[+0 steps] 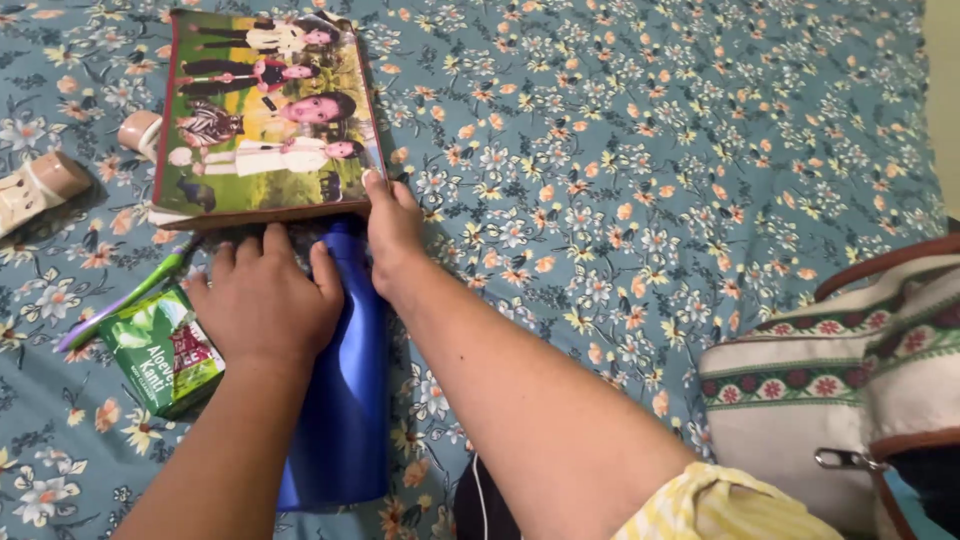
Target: The person folds a floral-patterned cloth and a dark blue garment, then places them into a patterned bag. They also pack a blue bottle and a photo album into the bag.
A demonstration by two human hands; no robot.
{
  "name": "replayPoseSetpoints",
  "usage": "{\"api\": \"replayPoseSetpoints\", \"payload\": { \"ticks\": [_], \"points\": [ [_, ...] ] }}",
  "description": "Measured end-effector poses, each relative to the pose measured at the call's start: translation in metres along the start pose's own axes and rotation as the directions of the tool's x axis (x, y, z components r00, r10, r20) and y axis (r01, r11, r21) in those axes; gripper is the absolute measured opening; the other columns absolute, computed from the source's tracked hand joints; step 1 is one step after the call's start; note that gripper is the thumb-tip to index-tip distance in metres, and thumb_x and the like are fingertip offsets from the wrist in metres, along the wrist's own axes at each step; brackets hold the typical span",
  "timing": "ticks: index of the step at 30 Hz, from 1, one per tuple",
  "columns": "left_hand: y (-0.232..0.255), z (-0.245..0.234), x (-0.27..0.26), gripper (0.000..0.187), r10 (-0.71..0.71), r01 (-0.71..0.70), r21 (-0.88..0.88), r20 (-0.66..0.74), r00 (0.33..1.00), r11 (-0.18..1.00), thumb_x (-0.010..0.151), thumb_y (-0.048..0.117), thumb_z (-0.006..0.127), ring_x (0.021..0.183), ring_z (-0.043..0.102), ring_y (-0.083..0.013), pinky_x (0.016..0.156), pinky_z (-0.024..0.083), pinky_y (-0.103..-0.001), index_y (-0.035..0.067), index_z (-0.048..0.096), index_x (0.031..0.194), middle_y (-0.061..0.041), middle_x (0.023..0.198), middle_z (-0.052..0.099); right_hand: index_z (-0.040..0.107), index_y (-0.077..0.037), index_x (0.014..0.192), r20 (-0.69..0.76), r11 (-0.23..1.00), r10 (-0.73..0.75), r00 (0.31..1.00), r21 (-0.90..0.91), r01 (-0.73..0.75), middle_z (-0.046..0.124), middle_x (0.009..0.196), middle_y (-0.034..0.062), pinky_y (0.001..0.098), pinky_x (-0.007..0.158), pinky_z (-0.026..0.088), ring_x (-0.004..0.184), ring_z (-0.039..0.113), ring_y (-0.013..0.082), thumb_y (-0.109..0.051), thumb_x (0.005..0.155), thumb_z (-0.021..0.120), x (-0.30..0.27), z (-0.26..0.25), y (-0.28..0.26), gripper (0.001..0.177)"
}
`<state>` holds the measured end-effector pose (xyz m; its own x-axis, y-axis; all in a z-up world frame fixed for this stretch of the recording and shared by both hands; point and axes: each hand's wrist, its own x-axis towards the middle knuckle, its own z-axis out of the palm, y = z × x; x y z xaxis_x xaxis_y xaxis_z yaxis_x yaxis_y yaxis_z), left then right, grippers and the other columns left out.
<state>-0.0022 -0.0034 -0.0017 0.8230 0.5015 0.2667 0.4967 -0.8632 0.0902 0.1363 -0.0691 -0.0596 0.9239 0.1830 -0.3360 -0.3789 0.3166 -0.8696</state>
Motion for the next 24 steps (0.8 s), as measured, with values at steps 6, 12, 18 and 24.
{"api": "replayPoseSetpoints", "payload": {
  "ticks": [6, 12, 18, 24],
  "points": [
    [0.009, 0.002, -0.004, 0.013, 0.279, -0.263, 0.103, -0.192, 0.941, 0.959, 0.1, 0.026, 0.058, 0.084, 0.07, -0.0263, 0.066, 0.055, -0.046, 0.015, 0.064, 0.101, -0.005, 0.096, 0.07, 0.06, -0.008, 0.12, 0.047, 0.945, 0.056, 0.997, 0.319, -0.068, 0.066, 0.112, 0.0087, 0.048, 0.096, 0.053, 0.104, 0.064, 0.022, -0.031, 0.098, 0.063, -0.02, -0.036, -0.008, 0.032],
    [0.017, -0.011, -0.007, 0.017, 0.443, -0.398, 0.227, -0.203, 0.873, 0.889, 0.099, 0.021, 0.057, 0.099, 0.065, -0.0261, 0.076, 0.051, -0.042, 0.017, 0.065, 0.113, -0.005, 0.109, 0.065, 0.061, -0.008, 0.114, 0.018, 0.975, 0.13, 0.991, 0.18, -0.131, 0.065, 0.106, 0.007, 0.0395, 0.078, 0.061, 0.101, 0.065, 0.0208, -0.03, 0.098, 0.063, -0.036, -0.047, -0.016, 0.028],
    [0.034, -0.034, -0.01, 0.042, 0.614, -0.468, 0.418, -0.354, 0.705, 0.778, 0.095, 0.023, 0.057, 0.124, 0.057, -0.0218, 0.1, 0.042, -0.041, 0.025, 0.064, 0.136, 0.0, 0.147, 0.058, 0.055, -0.005, 0.116, 0.034, 0.944, 0.163, 0.986, 0.286, -0.166, 0.065, 0.104, 0.0093, 0.0323, 0.066, 0.065, 0.092, 0.067, 0.0199, -0.027, 0.103, 0.058, -0.058, -0.076, -0.013, 0.025],
    [0.048, -0.06, -0.017, 0.05, 0.72, -0.436, 0.627, -0.31, 0.621, 0.646, 0.093, 0.027, 0.056, 0.135, 0.052, -0.0159, 0.105, 0.039, -0.037, 0.032, 0.061, 0.143, 0.005, 0.153, 0.054, 0.049, -0.007, 0.117, 0.051, 0.911, 0.153, 0.987, 0.381, -0.161, 0.068, 0.109, 0.0141, 0.0389, 0.073, 0.061, 0.097, 0.072, 0.0287, -0.023, 0.105, 0.054, -0.074, -0.091, -0.023, 0.021]
  ]
}}
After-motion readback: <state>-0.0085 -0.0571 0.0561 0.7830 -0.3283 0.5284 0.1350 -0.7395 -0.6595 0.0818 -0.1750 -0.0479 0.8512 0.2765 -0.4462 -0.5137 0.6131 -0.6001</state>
